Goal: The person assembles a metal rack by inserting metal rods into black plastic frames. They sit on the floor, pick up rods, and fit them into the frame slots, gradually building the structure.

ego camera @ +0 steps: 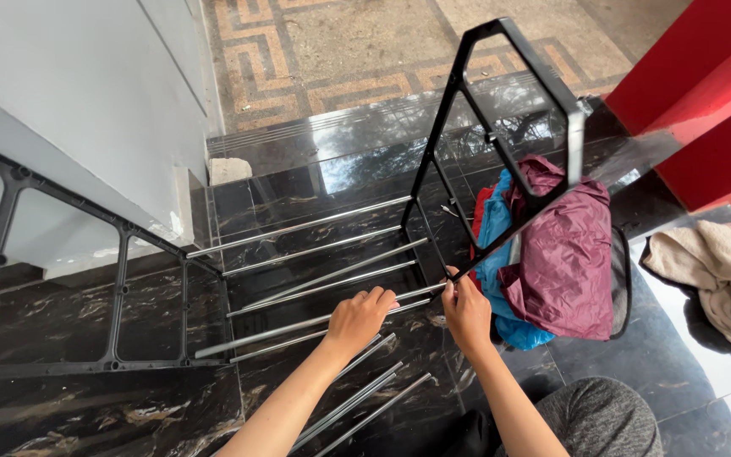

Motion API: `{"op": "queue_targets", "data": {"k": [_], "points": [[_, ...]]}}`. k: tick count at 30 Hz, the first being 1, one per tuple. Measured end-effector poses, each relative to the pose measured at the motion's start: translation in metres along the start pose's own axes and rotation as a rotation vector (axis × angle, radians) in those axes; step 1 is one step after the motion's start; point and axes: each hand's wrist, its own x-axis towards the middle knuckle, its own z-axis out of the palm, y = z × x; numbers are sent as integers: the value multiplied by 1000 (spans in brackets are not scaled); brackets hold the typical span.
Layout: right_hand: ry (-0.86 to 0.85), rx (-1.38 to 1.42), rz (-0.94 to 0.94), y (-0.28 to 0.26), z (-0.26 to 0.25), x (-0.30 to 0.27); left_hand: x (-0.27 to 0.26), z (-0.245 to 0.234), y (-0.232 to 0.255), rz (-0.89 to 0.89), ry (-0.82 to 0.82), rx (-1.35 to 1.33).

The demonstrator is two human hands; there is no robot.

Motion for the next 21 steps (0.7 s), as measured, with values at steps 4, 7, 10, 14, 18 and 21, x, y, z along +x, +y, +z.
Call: {"op": "queue_targets", "data": {"k": [4,7,10,14,18,21], "points": [[42,14,-15,2,1,4,11,-2,-6,-49,-143,-118],[29,-3,-62,2,2,4,12,-5,-12,-145,-266,-277],[65,11,-172,4,2,3,8,-3,-18,-167,-237,-502],[50,3,-145,4,3,4,13,9,-35,-284,-435,-781],[48,39,50,6,-3,10,21,18,-66,-510,-834,-1086],[98,61,9,10,-15,10,0,9,-109,-699,-978,-1100]]}}
